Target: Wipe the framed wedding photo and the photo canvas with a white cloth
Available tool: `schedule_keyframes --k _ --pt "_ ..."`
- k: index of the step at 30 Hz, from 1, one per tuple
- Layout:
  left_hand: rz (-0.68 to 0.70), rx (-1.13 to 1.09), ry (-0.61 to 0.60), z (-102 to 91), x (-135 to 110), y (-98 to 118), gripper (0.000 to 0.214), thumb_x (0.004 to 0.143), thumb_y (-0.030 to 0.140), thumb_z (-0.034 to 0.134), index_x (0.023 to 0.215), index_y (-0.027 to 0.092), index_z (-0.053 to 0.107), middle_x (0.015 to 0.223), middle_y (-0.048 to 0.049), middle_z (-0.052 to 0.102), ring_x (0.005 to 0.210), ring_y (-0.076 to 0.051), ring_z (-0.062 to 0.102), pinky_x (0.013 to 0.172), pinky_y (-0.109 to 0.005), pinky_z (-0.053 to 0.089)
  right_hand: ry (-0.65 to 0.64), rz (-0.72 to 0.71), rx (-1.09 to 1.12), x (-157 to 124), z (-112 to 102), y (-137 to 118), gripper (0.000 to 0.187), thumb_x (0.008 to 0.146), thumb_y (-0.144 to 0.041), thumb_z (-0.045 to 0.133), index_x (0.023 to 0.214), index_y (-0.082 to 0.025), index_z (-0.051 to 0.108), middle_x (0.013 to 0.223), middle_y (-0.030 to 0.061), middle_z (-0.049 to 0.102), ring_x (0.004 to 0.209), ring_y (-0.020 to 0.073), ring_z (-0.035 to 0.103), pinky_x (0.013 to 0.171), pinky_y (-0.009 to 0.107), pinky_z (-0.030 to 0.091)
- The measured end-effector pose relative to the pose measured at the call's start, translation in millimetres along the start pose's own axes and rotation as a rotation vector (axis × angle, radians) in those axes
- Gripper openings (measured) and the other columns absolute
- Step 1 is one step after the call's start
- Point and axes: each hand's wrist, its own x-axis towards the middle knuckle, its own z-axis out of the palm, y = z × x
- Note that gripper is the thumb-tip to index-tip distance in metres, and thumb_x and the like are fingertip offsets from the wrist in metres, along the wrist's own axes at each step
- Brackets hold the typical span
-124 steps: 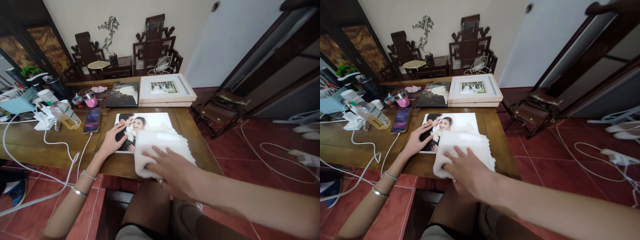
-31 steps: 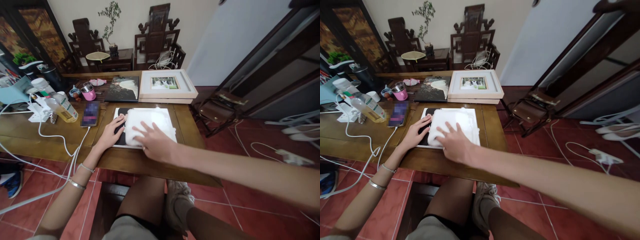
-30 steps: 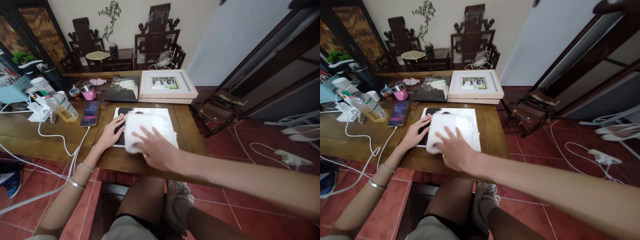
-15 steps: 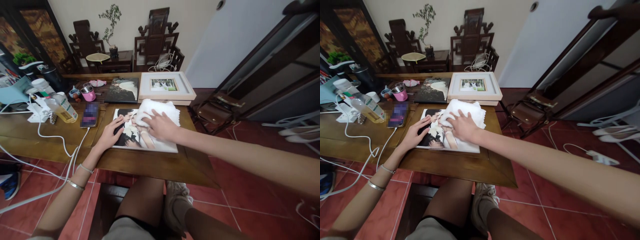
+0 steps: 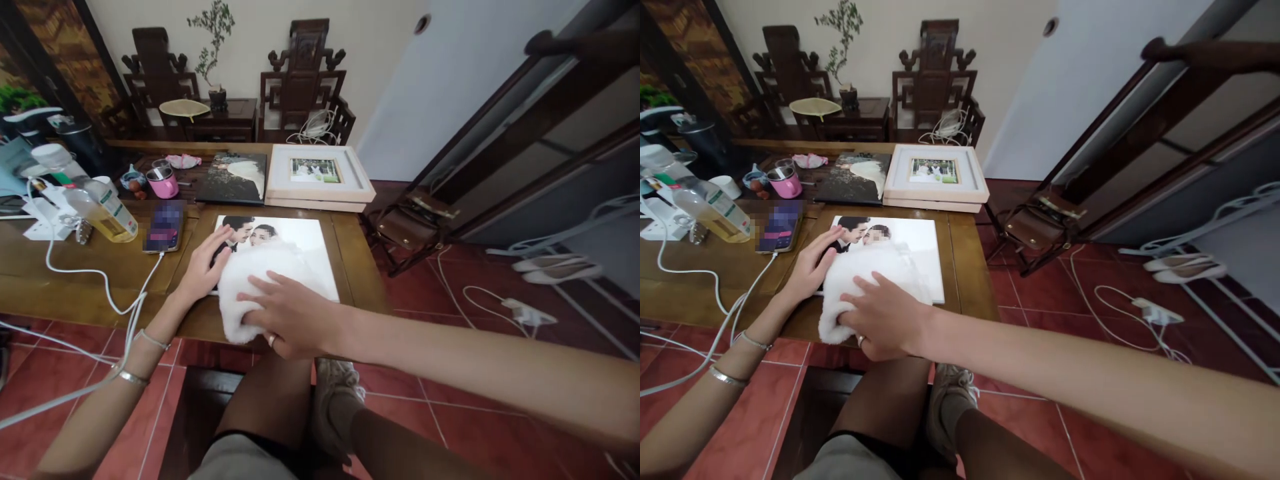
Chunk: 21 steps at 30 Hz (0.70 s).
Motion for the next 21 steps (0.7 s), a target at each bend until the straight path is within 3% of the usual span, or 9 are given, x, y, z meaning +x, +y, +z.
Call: schedule_keyframes --k 5,9,12,16,21 --pt "-0.001 0.044 -0.076 3.3 0.5 -1.7 0.040 0.093 0.038 0.046 0.125 0.018 0.059 0.137 -0.0091 0.054 0.130 -0.024 0.047 0.112 -0.043 0.034 -0.053 0.310 -0.022 -9.7 -9.8 35.3 0.038 0.080 -0.019 0.048 0.116 -0.020 0.061 0.110 0.0145 0.065 0.105 0.0316 0.057 0.085 0.043 0.043" --pt "0.008 0.087 -0.090 5.5 0.9 -5.0 0.040 0.090 0.038 0.051 0.122 0.017 0.062 0.132 -0.0099 0.058 0.127 -0.024 0.050 0.110 -0.043 0.036 -0.036 0.430 -0.001 5.6 -13.6 80.0 0.044 0.084 -0.020 0.041 0.126 -0.019 0.053 0.109 0.0156 0.063 0.090 0.0287 0.062 0.074 0.038 0.044" --pt "-0.008 0.100 -0.093 5.6 0.9 -6.1 0.039 0.088 0.039 0.053 0.118 0.018 0.065 0.129 -0.0096 0.060 0.125 -0.026 0.052 0.109 -0.044 0.037 0.003 0.435 0.078 32.5 -15.8 95.5 0.044 0.084 -0.018 0.040 0.125 -0.016 0.053 0.101 0.0135 0.066 0.101 0.0303 0.058 0.077 0.036 0.043" --pt "-0.031 0.160 -0.090 4.7 0.8 -6.4 0.034 0.086 0.039 0.056 0.110 0.019 0.069 0.119 -0.0091 0.066 0.113 -0.027 0.061 0.102 -0.043 0.044 0.073 0.323 0.084 63.0 -17.9 89.9 0.049 0.080 -0.011 0.038 0.127 -0.018 0.053 0.110 0.0141 0.065 0.104 0.0295 0.057 0.080 0.037 0.042" --pt "-0.020 0.130 -0.103 4.8 0.7 -7.0 0.035 0.086 0.038 0.055 0.112 0.017 0.068 0.123 -0.0101 0.064 0.116 -0.028 0.059 0.104 -0.044 0.042 0.065 0.332 0.095 51.9 -16.5 94.4 0.050 0.080 -0.011 0.040 0.127 -0.018 0.054 0.108 0.0128 0.066 0.099 0.0274 0.060 0.081 0.037 0.044"
